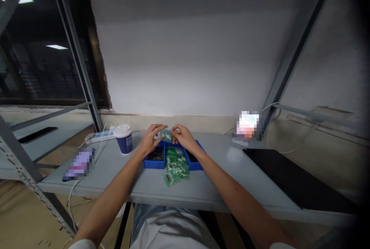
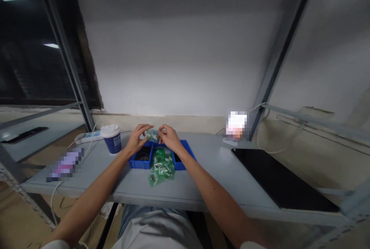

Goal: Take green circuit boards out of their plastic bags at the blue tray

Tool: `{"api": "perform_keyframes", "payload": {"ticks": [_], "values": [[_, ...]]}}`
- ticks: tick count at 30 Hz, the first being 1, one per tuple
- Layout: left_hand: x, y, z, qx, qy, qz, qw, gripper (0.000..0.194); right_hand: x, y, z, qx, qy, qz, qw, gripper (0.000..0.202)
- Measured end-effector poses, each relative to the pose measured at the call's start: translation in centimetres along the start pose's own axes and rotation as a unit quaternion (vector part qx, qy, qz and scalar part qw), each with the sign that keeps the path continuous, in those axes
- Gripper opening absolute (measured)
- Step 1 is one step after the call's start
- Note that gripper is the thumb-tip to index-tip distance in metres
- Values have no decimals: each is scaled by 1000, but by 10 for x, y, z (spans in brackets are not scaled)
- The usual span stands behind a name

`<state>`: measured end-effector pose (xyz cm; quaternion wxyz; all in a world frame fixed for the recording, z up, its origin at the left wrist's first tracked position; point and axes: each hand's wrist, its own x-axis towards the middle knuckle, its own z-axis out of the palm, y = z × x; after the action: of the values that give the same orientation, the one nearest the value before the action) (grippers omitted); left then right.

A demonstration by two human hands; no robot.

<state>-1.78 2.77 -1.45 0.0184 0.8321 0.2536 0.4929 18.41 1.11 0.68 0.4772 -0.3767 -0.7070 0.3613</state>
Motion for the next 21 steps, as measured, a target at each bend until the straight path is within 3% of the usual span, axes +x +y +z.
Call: {"api": "perform_keyframes", "payload": {"ticks": [4, 7, 10, 12, 21], "values": [[1, 1, -4, 31, -11, 30, 999, 24, -1, 7, 5, -9, -1, 18, 1000, 13], [2, -2, -3, 34, -10, 40, 999, 21, -10, 2, 3, -130, 40, -89, 987, 11], [1, -4, -3, 22, -26, 31, 999, 21, -21, -3, 0, -262, 52, -213, 940, 24], [1, -3, -2, 11, -44, 20, 999, 22, -26, -4, 0, -312, 34, -248, 917, 22], [4, 11, -2, -15, -69, -9, 997, 27, -29, 2, 0, -371, 48, -257, 891, 16]]}}
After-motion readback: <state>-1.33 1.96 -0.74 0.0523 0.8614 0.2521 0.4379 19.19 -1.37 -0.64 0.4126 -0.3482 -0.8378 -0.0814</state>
